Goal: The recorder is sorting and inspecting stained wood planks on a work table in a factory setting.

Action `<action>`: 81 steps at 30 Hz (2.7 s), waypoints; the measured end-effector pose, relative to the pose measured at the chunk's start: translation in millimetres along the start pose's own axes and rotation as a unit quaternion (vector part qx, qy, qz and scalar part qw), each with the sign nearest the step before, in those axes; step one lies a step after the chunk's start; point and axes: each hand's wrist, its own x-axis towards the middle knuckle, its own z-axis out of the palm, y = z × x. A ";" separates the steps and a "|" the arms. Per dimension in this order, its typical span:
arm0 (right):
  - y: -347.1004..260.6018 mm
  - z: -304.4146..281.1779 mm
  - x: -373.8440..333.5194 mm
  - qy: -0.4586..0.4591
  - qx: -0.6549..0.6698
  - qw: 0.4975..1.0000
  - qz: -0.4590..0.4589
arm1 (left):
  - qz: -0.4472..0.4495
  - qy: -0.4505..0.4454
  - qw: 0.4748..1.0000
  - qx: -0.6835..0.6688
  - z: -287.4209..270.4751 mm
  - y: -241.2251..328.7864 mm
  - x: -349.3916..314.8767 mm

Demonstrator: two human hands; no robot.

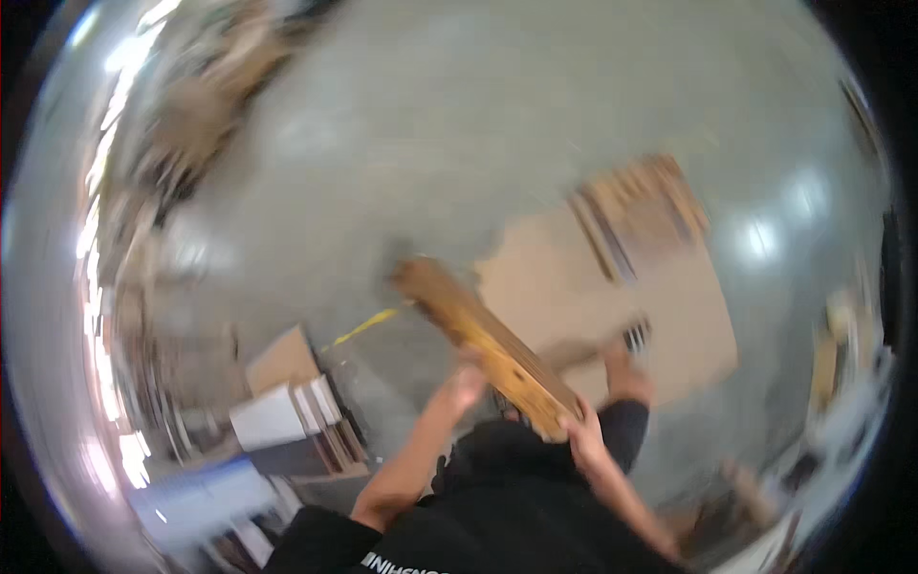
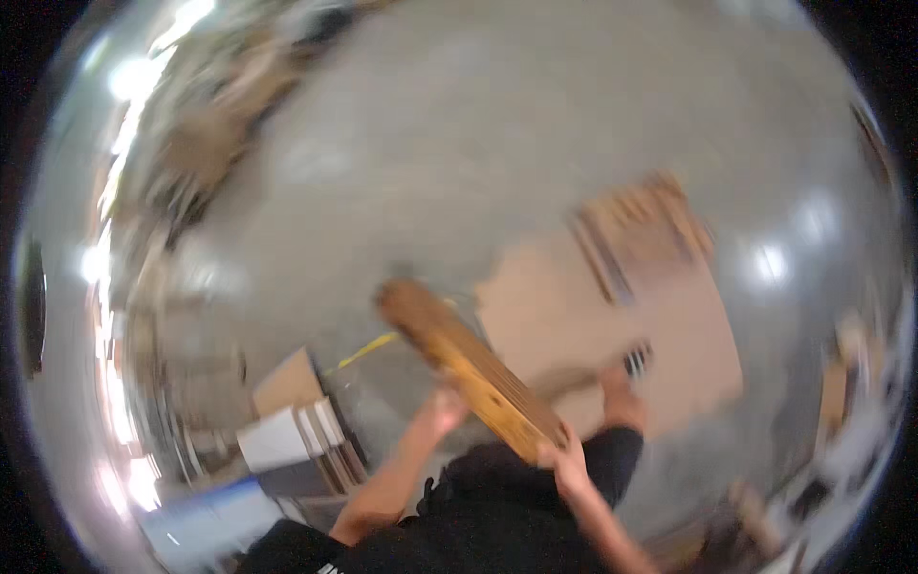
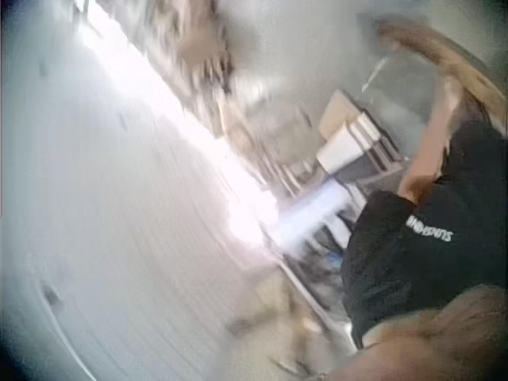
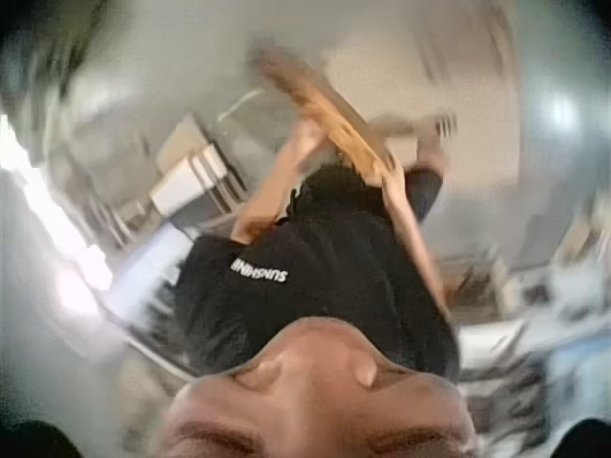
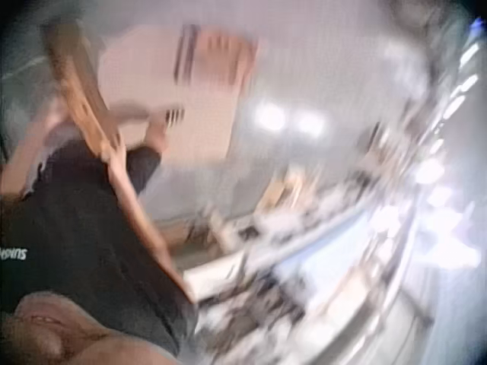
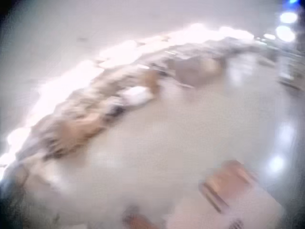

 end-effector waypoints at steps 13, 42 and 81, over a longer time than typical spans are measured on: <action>-39.3 -219.7 205.3 0.148 0.141 0.978 0.044 | -0.104 -0.047 0.973 0.198 170.5 -121.8 320.0; 113.4 -381.7 592.5 0.244 0.193 0.949 -0.056 | -0.083 0.001 0.952 0.293 136.7 -233.7 713.2; 87.6 -288.3 628.1 0.468 0.228 0.850 -0.077 | -0.172 -0.194 0.763 0.591 226.3 -29.1 868.7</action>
